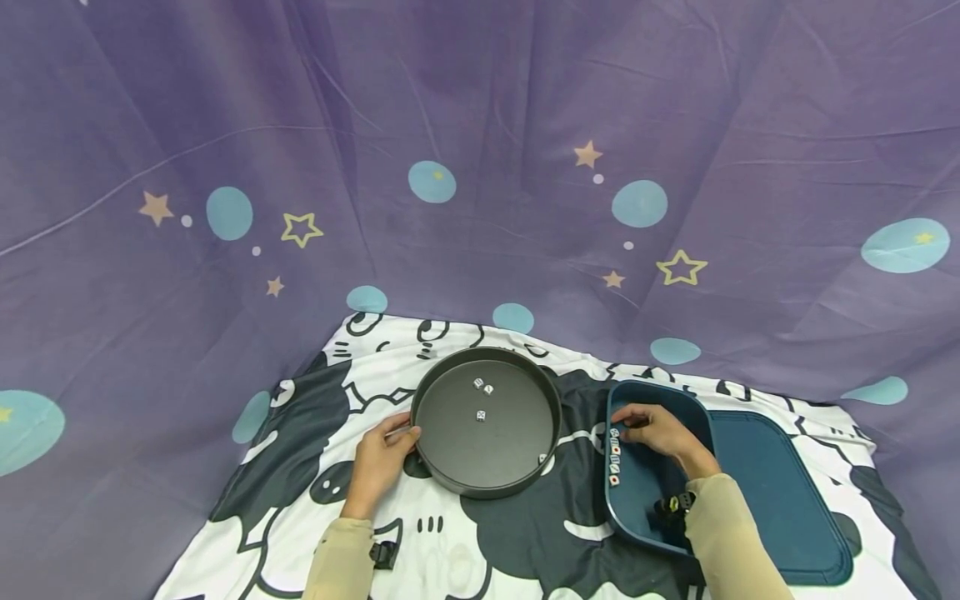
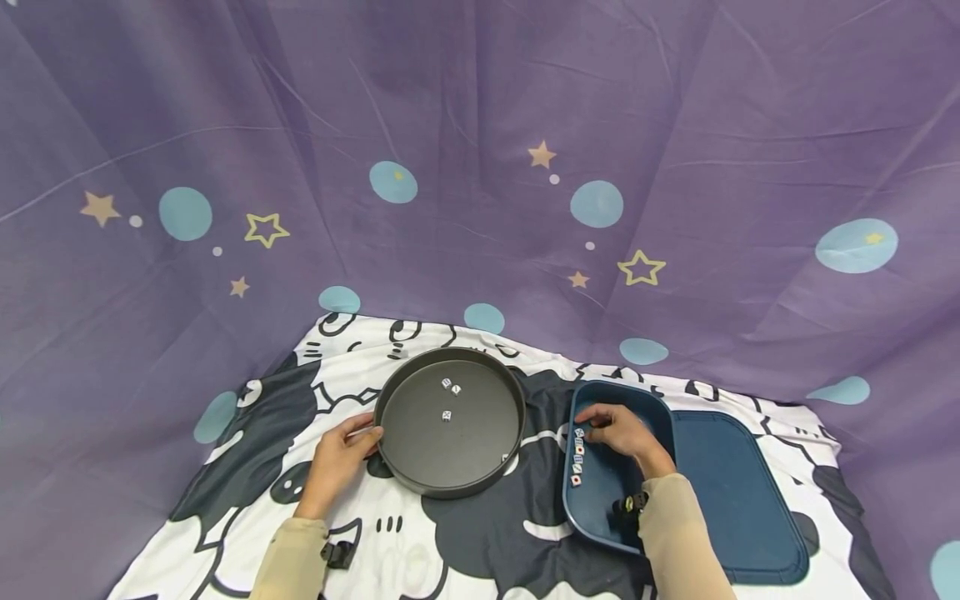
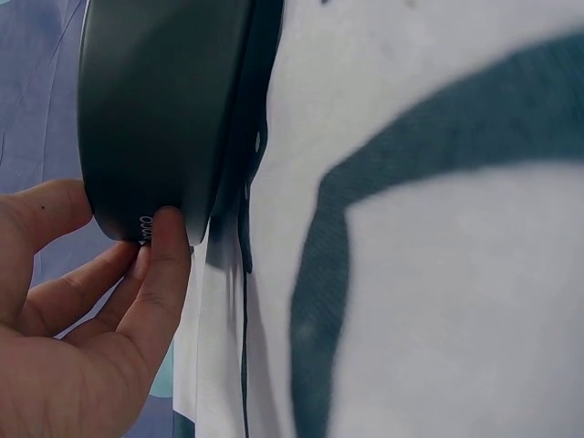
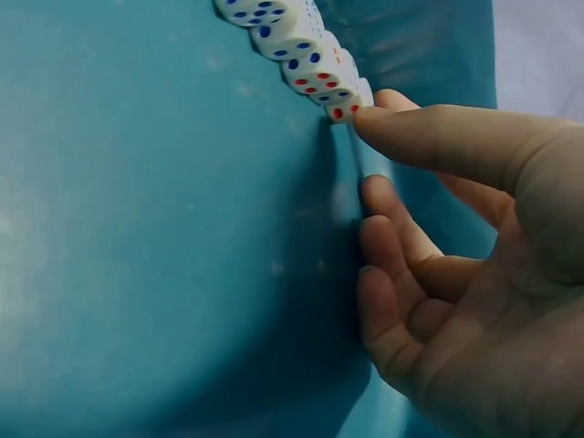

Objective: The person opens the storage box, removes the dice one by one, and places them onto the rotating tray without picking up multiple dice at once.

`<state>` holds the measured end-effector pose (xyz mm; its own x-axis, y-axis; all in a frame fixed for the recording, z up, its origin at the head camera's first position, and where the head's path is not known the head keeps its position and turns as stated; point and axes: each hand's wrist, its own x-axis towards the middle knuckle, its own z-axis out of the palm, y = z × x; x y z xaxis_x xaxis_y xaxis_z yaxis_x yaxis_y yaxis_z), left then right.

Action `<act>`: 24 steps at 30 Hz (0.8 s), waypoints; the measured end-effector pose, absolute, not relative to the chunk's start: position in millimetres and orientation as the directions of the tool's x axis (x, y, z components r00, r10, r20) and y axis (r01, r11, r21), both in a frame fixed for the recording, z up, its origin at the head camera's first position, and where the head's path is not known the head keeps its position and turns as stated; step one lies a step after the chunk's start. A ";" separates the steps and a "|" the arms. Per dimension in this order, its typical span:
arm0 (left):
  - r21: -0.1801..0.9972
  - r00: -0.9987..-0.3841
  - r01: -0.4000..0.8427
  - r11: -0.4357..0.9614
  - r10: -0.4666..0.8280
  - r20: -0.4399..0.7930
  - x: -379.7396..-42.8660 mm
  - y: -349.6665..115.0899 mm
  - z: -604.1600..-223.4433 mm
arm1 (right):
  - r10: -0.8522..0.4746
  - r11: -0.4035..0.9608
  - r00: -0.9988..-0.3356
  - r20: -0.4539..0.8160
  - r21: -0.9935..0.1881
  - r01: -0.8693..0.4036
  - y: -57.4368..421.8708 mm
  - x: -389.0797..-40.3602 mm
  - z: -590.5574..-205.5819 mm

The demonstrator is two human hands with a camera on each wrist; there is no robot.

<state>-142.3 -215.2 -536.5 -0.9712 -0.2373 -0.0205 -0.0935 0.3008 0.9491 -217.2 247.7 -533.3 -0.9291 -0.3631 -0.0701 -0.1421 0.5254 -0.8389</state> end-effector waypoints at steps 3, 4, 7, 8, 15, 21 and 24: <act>0.951 -0.971 -0.094 0.295 -0.236 -0.023 -142.1 -215.3 -536.5 | -0.368 0.543 -0.928 -0.051 -0.822 -0.170 247.5 -217.1 -536.5; 0.951 -0.972 -0.094 0.294 -0.235 -0.024 -142.0 -215.4 -536.5 | -0.365 0.548 -0.930 -0.048 -0.818 -0.173 246.9 -217.0 -537.1; 0.953 -0.973 -0.093 0.289 -0.231 -0.025 -141.9 -215.5 -536.6 | -0.366 0.555 -0.930 -0.042 -0.811 -0.182 245.8 -216.7 -538.4; 0.953 -0.973 -0.092 0.289 -0.229 -0.025 -142.0 -215.6 -536.8 | -0.371 0.555 -0.928 -0.038 -0.810 -0.189 245.7 -216.7 -538.5; 0.953 -0.973 -0.088 0.289 -0.228 -0.021 -142.4 -215.4 -537.0 | -0.374 0.536 -0.926 -0.051 -0.827 -0.171 246.6 -218.3 -540.4; 0.954 -0.973 -0.085 0.288 -0.229 -0.018 -142.6 -215.5 -537.9 | -0.388 0.501 -0.921 -0.041 -0.848 -0.173 247.4 -219.0 -540.6; 0.954 -0.974 -0.083 0.287 -0.227 -0.016 -142.6 -215.7 -538.0 | -0.387 0.505 -0.921 -0.036 -0.844 -0.179 247.0 -218.4 -539.6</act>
<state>-142.6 -215.7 -538.0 -0.9737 -0.2271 -0.0160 -0.0826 0.2868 0.9544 -218.4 247.0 -539.6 -0.9214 -0.3869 -0.0365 -0.1788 0.5052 -0.8443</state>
